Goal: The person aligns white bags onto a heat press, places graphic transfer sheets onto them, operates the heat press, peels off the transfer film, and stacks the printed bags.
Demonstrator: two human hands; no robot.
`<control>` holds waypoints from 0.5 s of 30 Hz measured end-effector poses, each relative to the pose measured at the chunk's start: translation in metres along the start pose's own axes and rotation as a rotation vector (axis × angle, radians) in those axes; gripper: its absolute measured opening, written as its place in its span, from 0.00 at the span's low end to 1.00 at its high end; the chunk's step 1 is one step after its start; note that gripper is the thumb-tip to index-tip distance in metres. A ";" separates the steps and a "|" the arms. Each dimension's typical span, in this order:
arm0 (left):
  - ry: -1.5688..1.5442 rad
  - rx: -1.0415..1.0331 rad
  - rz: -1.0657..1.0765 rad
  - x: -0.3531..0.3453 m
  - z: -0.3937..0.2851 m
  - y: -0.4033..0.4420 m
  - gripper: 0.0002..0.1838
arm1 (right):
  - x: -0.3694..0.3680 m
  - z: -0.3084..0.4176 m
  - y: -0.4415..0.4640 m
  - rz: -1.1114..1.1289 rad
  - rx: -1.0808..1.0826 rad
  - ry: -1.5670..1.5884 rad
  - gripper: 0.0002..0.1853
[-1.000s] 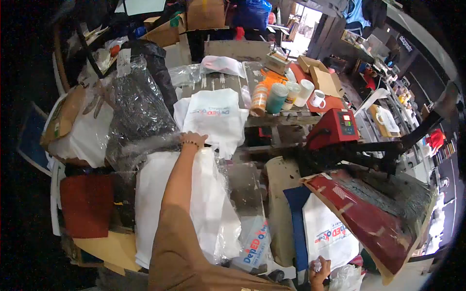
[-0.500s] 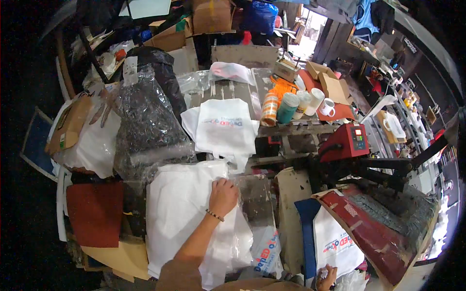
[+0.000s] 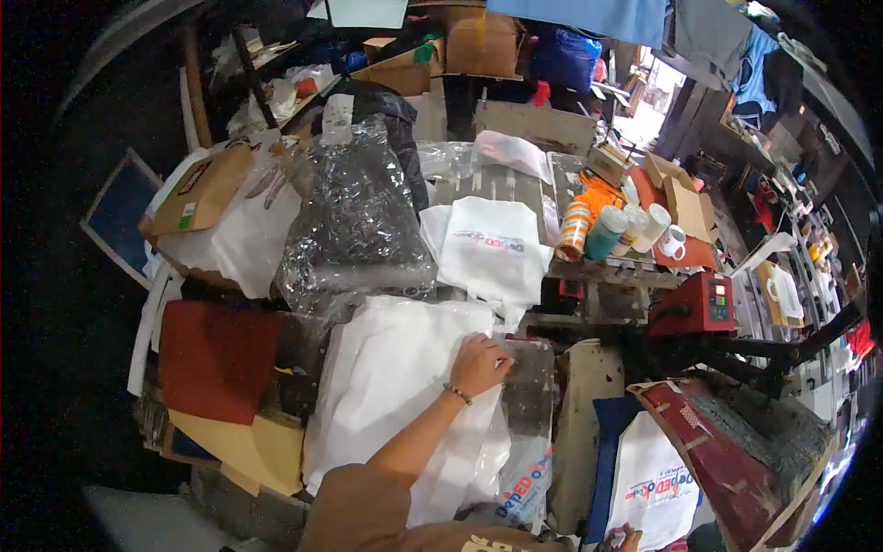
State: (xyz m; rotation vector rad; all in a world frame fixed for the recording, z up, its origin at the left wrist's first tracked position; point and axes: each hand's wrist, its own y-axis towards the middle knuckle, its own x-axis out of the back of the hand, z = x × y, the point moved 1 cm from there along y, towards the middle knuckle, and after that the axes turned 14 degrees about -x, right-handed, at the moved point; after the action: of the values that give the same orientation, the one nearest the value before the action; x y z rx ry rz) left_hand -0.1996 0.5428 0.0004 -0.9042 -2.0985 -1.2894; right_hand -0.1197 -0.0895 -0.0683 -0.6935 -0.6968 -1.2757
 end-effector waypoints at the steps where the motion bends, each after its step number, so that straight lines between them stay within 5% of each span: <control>1: 0.035 0.004 0.024 -0.001 0.000 0.000 0.08 | -0.007 -0.034 0.003 0.116 -0.301 0.296 0.24; 2: 0.067 0.009 0.048 -0.002 0.000 0.001 0.08 | 0.000 -0.009 0.001 0.122 -0.297 0.291 0.24; 4: 0.068 0.007 0.026 -0.005 0.001 0.002 0.08 | 0.016 0.060 -0.007 -0.180 0.414 -0.245 0.22; 11: 0.108 0.049 0.156 0.006 0.000 0.012 0.07 | -0.005 0.028 -0.008 -0.156 0.168 -0.085 0.17; 15: 0.145 -0.074 0.158 0.002 -0.007 0.015 0.07 | -0.018 -0.013 0.009 0.049 -0.067 0.330 0.09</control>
State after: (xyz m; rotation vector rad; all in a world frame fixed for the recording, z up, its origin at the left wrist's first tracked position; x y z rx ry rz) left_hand -0.1892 0.5421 0.0126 -0.9573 -1.8411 -1.3153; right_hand -0.1129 -0.0881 -0.0908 -0.5336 -0.3666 -1.3339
